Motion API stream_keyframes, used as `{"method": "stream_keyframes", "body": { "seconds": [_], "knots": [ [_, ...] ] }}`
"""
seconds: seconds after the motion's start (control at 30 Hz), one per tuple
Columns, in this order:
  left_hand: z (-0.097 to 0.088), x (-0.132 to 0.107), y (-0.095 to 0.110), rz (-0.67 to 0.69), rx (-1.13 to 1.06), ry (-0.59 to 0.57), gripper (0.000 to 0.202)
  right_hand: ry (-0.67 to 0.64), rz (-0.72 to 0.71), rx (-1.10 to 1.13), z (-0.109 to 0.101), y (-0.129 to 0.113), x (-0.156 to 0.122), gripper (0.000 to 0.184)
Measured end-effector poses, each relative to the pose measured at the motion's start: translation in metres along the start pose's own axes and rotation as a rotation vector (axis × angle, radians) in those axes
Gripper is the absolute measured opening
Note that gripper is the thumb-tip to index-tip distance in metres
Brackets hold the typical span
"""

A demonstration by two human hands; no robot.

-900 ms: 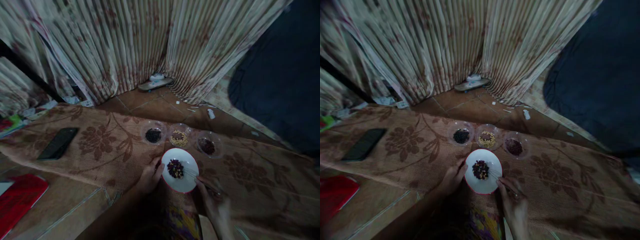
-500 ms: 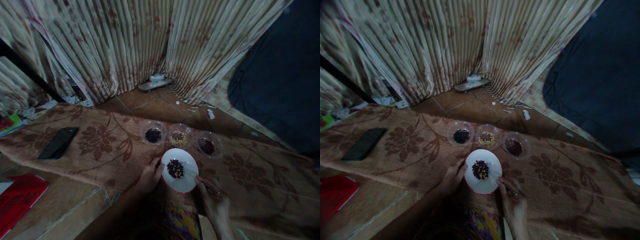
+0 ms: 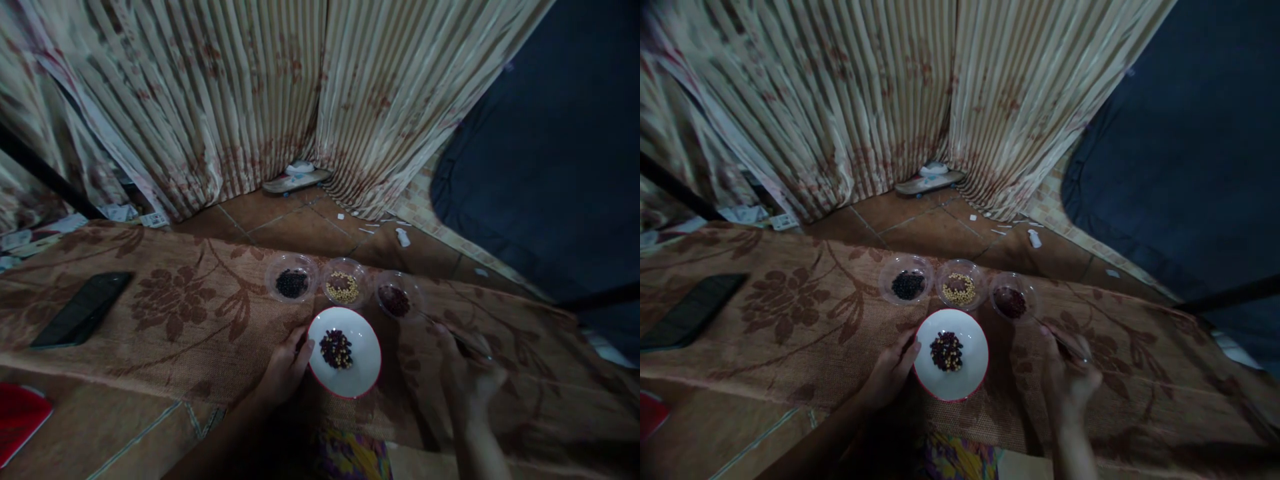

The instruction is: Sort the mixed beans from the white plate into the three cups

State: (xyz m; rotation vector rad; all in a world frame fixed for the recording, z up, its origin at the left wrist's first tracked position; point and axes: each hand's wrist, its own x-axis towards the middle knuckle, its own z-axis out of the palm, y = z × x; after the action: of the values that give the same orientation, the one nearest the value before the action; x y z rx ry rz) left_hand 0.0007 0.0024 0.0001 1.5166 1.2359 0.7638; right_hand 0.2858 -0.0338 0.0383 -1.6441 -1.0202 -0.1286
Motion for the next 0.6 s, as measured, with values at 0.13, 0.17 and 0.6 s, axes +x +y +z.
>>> {"method": "stream_keyframes", "body": {
  "seconds": [0.13,0.17,0.6],
  "knots": [
    [0.000,0.000,-0.001,0.007,0.002,0.001,0.034,0.026,0.018,0.029,0.007,0.011,0.002,0.027],
    [0.001,-0.001,-0.002,0.012,0.003,-0.003,0.034,0.018,0.025,0.023,0.006,0.009,-0.002,0.026],
    [0.001,-0.001,-0.001,0.012,0.020,-0.006,0.034,-0.612,0.220,0.107,-0.006,-0.024,-0.069,0.022]
  ]
}}
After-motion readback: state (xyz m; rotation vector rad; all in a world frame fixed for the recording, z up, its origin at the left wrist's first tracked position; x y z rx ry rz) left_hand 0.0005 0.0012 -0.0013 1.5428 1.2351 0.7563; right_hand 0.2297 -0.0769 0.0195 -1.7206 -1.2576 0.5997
